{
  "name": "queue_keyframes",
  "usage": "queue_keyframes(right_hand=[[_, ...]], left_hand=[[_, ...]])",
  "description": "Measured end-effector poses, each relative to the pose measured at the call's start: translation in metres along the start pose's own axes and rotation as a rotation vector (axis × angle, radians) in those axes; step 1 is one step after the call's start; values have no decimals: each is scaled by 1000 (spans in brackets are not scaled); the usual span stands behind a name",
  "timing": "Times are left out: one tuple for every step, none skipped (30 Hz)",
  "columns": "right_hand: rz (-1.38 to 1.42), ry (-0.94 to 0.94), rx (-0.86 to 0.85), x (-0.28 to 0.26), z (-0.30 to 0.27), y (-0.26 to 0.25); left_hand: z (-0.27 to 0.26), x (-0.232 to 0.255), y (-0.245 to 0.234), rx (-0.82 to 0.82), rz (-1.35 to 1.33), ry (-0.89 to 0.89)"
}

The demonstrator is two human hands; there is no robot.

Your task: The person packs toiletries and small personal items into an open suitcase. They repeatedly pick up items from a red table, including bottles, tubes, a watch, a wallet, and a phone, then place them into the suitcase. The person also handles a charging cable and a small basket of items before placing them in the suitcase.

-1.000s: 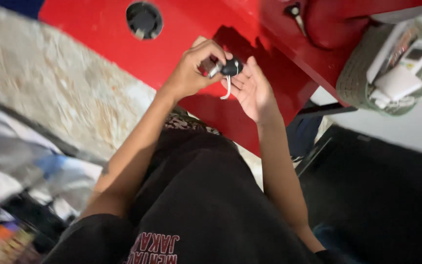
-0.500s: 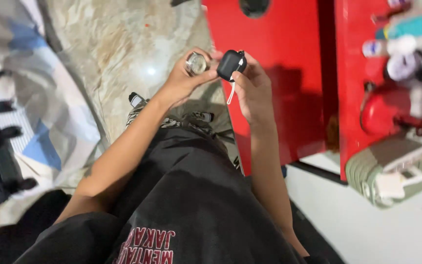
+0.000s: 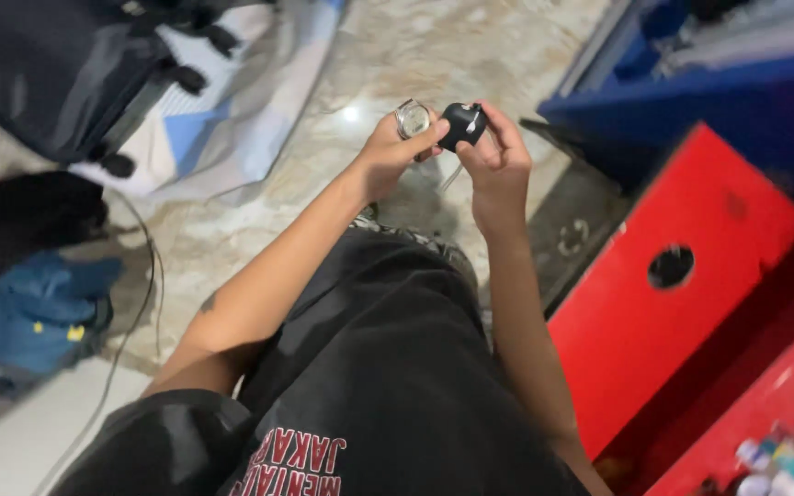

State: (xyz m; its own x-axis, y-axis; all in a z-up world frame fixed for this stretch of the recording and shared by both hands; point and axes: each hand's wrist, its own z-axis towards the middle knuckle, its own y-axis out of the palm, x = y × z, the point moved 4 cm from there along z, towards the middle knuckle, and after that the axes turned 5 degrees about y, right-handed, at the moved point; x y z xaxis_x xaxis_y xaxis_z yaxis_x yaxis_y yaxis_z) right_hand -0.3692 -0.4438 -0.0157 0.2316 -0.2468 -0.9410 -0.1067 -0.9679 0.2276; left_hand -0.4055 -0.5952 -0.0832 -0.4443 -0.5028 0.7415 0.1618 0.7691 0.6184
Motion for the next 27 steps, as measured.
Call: queue_keyframes(right_hand=[[-11,18,-38,6,15,16],[-25,62,-68,13,29,30],[-40,107,-99,19,43,43],[-59,154,-131,27,56,55],[-54,164,-182,33,68,67],[-48,173,-228,40,79,79],[-42,183,-274,47,92,92],[-42,223,-276,54,105,100],[-44,264,-279,61,120,108],[-48,301,-282,68,135,117],[-81,342,-289,75,152,126],[-113,382,-294,82,169,134],[-146,421,-299,90,188,144],[-157,452,-314,97,207,153],[-168,483,-329,106,228,165],[-185,518,-347,115,249,176],[-193,552,-372,125,268,189],[-201,581,-401,136,289,204],[-209,610,-429,146,313,217],[-249,590,-490,158,336,233],[-287,569,-552,170,359,247],[-315,553,-595,183,375,257],[-318,557,-639,195,394,266],[-303,555,-674,211,413,277],[-287,552,-709,228,431,288],[-320,519,-736,244,449,298],[-353,485,-763,263,465,309]], left_hand=[[-5,12,-23,42,-11,32],[-10,23,-43,83,-20,64],[-15,33,-63,125,-30,96],[-19,39,-81,223,-30,130],[-22,44,-98,322,-32,162],[-25,49,-115,416,-33,190],[-27,53,-133,468,-29,211],[-28,56,-148,521,-29,225],[-28,57,-162,574,-29,238],[-27,58,-177,590,-13,228],[-25,59,-193,607,4,217],[-22,61,-208,622,21,204],[-17,64,-224,674,74,215],[-12,67,-237,724,121,220],[-6,70,-251,775,168,222],[0,77,-266,851,314,287],[5,85,-282,927,463,344],[12,94,-297,1001,617,400],[21,100,-310,1045,672,409],[27,108,-326,1078,739,416],[36,114,-340,1111,807,420],[46,119,-355,1174,841,388],[62,124,-370,1236,874,355],[73,129,-390,1284,925,324],[83,132,-407,1281,956,320],[96,133,-422,1270,983,318],[106,133,-439,1257,1010,317]])
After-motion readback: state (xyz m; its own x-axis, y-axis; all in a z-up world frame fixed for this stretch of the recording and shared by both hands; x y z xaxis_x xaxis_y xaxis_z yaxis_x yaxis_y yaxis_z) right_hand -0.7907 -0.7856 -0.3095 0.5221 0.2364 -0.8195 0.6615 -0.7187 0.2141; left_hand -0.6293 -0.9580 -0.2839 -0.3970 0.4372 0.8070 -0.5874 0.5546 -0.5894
